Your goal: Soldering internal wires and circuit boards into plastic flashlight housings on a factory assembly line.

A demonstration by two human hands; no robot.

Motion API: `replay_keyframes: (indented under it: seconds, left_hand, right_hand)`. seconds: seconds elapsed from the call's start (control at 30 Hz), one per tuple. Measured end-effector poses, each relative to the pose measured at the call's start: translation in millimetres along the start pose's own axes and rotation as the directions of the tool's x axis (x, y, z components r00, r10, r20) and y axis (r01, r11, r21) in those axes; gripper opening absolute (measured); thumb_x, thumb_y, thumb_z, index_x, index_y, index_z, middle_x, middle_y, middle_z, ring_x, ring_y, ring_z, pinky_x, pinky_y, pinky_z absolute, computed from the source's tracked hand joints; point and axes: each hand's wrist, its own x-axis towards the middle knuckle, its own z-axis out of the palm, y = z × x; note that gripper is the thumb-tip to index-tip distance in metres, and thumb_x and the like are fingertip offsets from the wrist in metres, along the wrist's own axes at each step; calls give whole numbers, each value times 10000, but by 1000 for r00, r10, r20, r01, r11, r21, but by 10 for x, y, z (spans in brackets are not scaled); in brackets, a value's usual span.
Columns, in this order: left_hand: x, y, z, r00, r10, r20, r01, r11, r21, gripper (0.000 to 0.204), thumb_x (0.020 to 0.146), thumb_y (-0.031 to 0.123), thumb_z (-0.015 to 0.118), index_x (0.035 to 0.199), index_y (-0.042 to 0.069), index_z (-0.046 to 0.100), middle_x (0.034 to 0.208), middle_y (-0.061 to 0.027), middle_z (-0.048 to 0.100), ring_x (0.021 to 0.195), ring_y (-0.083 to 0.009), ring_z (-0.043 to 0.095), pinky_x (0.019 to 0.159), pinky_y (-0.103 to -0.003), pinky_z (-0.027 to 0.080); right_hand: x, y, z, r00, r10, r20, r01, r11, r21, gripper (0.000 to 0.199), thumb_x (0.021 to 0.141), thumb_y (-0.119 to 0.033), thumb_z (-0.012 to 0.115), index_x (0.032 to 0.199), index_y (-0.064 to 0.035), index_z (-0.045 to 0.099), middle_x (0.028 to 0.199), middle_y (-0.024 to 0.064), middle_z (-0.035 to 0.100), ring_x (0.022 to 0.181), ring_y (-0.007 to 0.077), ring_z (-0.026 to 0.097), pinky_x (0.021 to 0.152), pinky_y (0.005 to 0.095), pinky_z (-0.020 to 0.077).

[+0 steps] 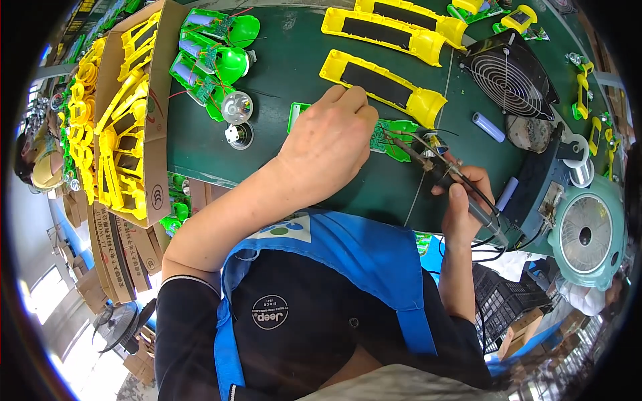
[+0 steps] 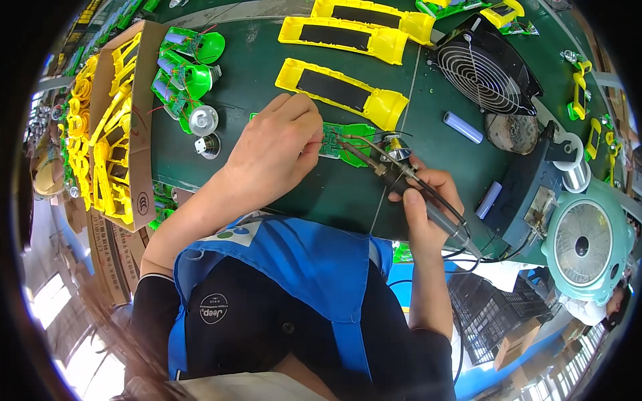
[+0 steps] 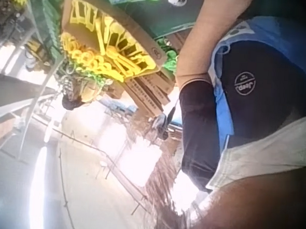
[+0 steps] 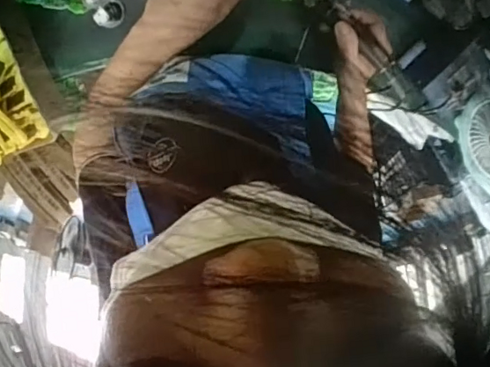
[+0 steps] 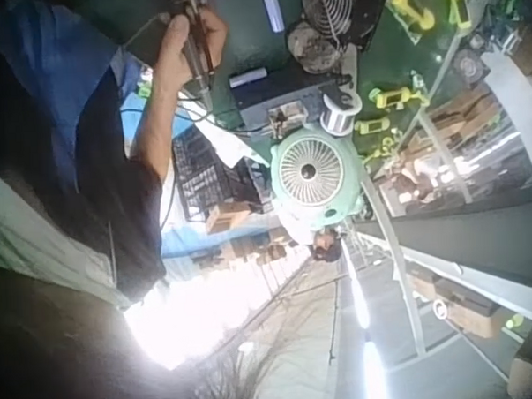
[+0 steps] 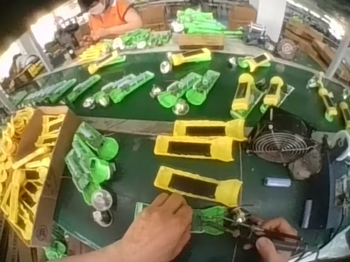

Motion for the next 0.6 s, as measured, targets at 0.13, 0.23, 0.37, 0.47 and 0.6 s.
replay_keyframes:
  seconds: [0.13, 0.23, 0.37, 0.47, 0.6]
  left_hand:
    - [17, 26, -25, 1000, -12, 15, 11, 1000, 8, 141, 686, -38, 630, 745, 19, 516, 851, -101, 521, 832, -299, 535, 691, -405, 467]
    - [19, 35, -25, 1000, -14, 17, 14, 1000, 16, 138, 688, -36, 628, 744, 17, 514, 850, -103, 515, 832, -301, 535, 687, -404, 466]
    - [17, 33, -19, 1000, -16, 11, 16, 1000, 14, 135, 691, -33, 626, 747, 16, 513, 852, -107, 508, 825, -303, 536, 681, -405, 465]
    - [12, 38, -15, 1000, -22, 15, 22, 1000, 19, 137, 690, -33, 627, 750, 16, 514, 853, -109, 506, 822, -304, 537, 681, -406, 465]
    - [5, 45, -25, 1000, -23, 12, 23, 999, 28, 135, 691, -23, 628, 753, 14, 514, 849, -112, 503, 823, -303, 537, 681, -403, 469]
  right_hand:
    - [1, 0, -17, 1000, 21, -16, -21, 1000, 18, 236, 892, -190, 627, 968, 11, 529, 730, 87, 639, 697, 131, 643, 1112, 536, 316]
    - [-10, -42, -15, 995, 70, -69, -66, 997, 50, 281, 894, -230, 644, 979, 12, 530, 749, 90, 639, 698, 139, 644, 1103, 508, 334]
    - [19, -100, -98, 990, -62, -131, 69, 996, 54, 378, 870, -324, 678, 996, -11, 508, 836, 146, 634, 704, 190, 642, 992, 434, 437]
    - [125, -142, -179, 969, -196, -150, 208, 976, 65, 453, 853, -329, 689, 1078, -2, 471, 910, 181, 613, 717, 222, 610, 817, 372, 491]
    - [288, -208, -174, 966, -198, -165, 204, 979, 23, 386, 910, -275, 613, 1142, -7, 461, 914, 164, 574, 776, 238, 560, 696, 355, 456]
